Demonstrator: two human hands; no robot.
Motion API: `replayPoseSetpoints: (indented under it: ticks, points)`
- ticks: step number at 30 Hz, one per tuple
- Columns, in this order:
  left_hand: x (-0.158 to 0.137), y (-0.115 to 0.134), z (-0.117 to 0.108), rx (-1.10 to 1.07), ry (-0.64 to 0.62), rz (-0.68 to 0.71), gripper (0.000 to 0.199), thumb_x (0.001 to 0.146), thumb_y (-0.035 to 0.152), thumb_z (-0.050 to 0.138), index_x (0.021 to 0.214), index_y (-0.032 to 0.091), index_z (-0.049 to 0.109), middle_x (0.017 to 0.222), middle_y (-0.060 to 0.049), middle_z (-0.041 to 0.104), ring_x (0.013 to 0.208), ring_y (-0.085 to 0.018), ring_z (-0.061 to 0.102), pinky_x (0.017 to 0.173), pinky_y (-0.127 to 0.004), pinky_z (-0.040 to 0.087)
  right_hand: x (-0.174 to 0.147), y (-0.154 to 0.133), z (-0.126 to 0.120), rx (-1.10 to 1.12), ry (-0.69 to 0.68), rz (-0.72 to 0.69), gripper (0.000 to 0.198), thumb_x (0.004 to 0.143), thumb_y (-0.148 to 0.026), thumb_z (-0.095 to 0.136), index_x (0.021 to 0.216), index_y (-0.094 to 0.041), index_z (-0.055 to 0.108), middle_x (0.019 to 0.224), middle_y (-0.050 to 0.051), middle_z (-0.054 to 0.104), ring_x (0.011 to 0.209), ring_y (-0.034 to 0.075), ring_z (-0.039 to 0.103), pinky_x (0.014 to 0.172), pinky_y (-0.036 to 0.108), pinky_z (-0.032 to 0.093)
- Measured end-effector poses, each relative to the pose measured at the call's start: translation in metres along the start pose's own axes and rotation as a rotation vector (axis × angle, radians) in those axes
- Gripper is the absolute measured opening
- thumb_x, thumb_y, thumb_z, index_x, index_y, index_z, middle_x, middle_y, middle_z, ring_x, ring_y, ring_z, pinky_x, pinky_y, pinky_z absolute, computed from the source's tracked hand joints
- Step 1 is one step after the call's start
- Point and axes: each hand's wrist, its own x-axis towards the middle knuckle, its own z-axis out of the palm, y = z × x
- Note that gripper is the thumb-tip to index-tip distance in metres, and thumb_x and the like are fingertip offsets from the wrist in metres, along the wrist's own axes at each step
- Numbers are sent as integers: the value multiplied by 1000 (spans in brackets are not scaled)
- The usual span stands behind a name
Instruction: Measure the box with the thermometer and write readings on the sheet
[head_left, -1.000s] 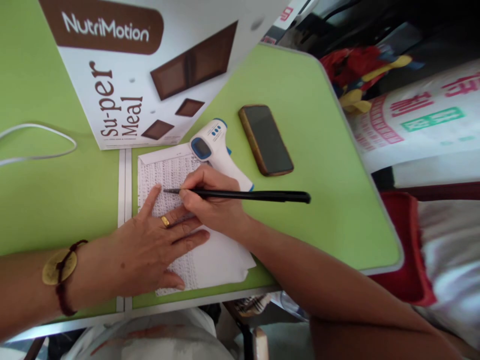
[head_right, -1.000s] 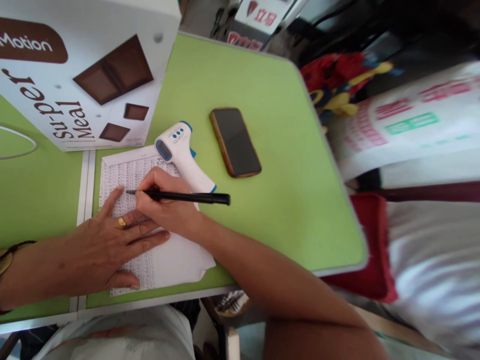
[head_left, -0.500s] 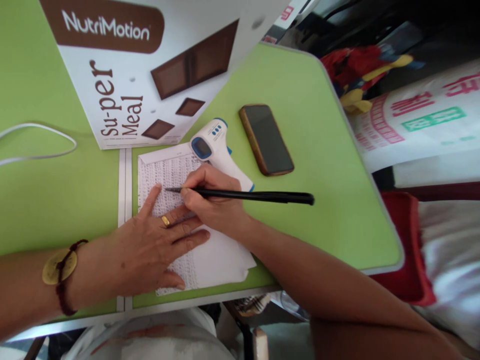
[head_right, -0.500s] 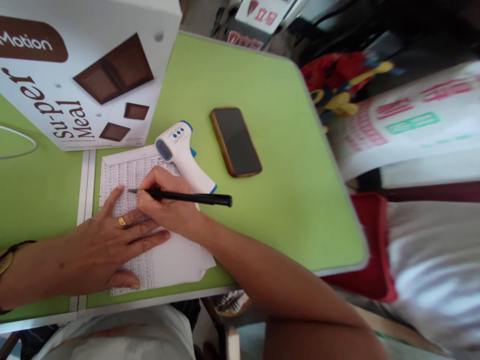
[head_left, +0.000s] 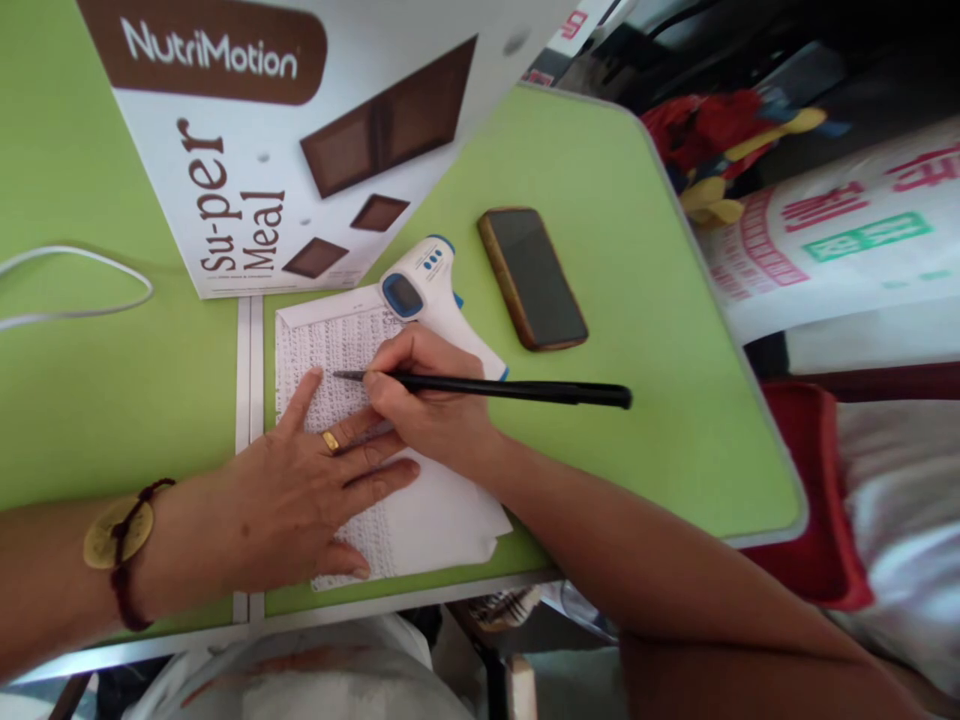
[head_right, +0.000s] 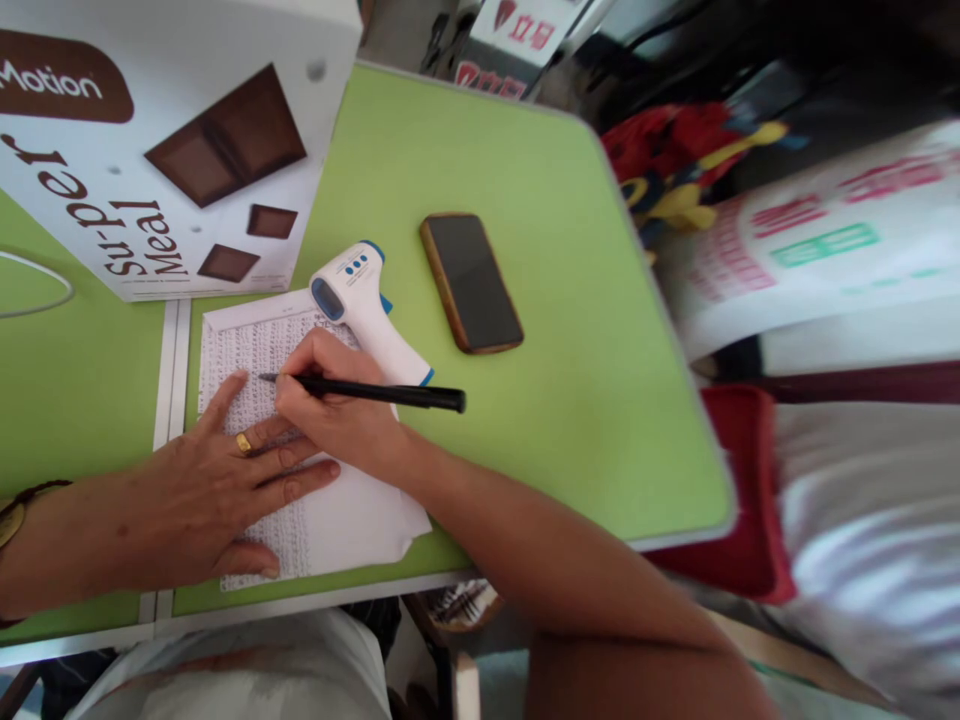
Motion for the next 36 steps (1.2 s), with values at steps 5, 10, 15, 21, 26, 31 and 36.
replayPoseSetpoints:
  ticks: [5, 10, 15, 21, 26, 31, 36]
  points:
    - [0, 1, -2, 21, 0, 2, 77, 84, 63, 65, 146, 23, 43, 146, -7, 51, 145, -32, 30, 117, -69, 6, 0, -1, -1, -20, -9, -10, 8, 67, -17, 52, 61, -21, 48, 51, -6, 50, 47, 8, 44, 45, 22, 36]
    - [1, 1, -4, -2, -20, -6, 76, 84, 61, 66, 146, 22, 43, 148, -7, 48, 145, -33, 31, 115, -72, 8, 0, -1, -1, -1, 5, 11, 9, 68, -19, 53, 60, -21, 48, 52, -5, 52, 48, 9, 44, 45, 23, 36]
    - [1, 2, -5, -9, -38, -10, 76, 85, 61, 65, 146, 23, 42, 149, -7, 45, 146, -33, 28, 115, -72, 6, 0, 0, -1, -22, 33, 0, 9, 68, -17, 52, 62, -21, 48, 52, -6, 50, 47, 8, 42, 45, 22, 36]
    - [1, 1, -5, -20, -42, -3, 76, 85, 61, 65, 147, 23, 41, 149, -7, 46, 146, -32, 27, 116, -71, 5, 0, 0, -1, -10, 12, -15, 9, 68, -16, 52, 61, -21, 47, 51, -6, 50, 46, 8, 42, 43, 22, 34]
    - [0, 0, -3, -1, -14, -3, 76, 85, 62, 65, 146, 23, 42, 149, -8, 46, 146, -33, 27, 115, -72, 5, 0, 0, -1, 2, 57, -17, 10, 67, -15, 52, 60, -21, 47, 51, -6, 50, 46, 7, 41, 43, 21, 35]
    - [1, 2, -4, 16, -33, -8, 77, 84, 63, 65, 146, 23, 42, 148, -7, 47, 147, -33, 27, 115, -72, 8, 0, -1, -1, -18, 43, -9, 11, 67, -15, 52, 61, -21, 47, 51, -6, 50, 45, 7, 41, 43, 21, 35]
    - [1, 1, -3, 32, -6, -4, 75, 84, 64, 64, 145, 25, 44, 148, -7, 48, 146, -33, 29, 116, -70, 9, 0, -1, -2, -24, 19, -6, 11, 68, -16, 52, 60, -22, 46, 50, -6, 49, 46, 8, 42, 43, 21, 35]
